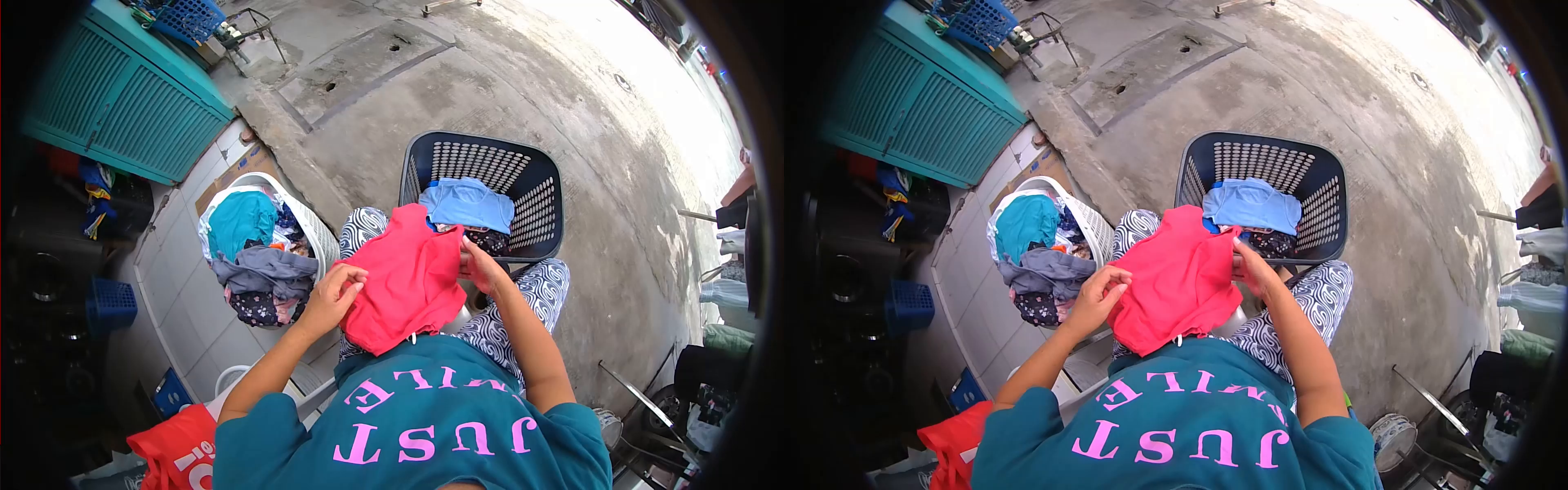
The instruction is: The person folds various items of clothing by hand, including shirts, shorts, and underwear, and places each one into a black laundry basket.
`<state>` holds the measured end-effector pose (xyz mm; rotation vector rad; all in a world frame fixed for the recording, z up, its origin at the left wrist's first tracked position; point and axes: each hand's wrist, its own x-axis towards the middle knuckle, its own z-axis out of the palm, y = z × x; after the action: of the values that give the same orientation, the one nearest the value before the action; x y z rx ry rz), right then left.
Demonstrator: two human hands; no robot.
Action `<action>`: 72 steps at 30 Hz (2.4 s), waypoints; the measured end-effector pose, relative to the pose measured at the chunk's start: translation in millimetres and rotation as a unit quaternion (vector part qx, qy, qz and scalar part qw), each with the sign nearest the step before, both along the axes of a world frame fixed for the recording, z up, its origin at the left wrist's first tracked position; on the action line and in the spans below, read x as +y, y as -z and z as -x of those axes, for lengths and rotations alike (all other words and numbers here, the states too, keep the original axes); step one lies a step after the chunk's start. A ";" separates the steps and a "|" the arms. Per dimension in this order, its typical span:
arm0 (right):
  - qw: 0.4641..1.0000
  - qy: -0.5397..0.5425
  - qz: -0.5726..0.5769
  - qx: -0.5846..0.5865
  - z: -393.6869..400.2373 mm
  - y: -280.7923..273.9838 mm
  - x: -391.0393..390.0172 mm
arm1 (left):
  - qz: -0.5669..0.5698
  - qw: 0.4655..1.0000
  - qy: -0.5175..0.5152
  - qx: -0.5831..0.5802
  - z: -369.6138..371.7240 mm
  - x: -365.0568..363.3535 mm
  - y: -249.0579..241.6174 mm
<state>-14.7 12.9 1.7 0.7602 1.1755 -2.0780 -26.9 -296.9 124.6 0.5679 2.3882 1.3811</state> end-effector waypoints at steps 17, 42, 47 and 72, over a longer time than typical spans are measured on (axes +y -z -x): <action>0.974 0.174 0.145 0.019 1.9 -13.8 30.3 | 0.196 0.972 0.023 -0.132 93.5 65.0 40.2; 0.837 -0.356 -0.343 0.234 -59.4 10.2 11.7 | 0.047 0.932 -0.160 -0.322 17.6 -105.6 84.3; 0.936 -0.316 -0.150 0.040 -36.8 41.5 -17.5 | 0.004 0.865 -0.195 -0.461 36.9 -65.4 92.1; 0.860 0.417 -0.037 0.291 26.4 -61.2 -27.4 | -0.484 0.826 -0.253 -0.138 99.9 -32.6 -17.0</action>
<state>-41.1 -14.5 62.9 0.7823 1.3854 -3.1661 -126.8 -329.5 141.6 -0.1092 1.4942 2.6920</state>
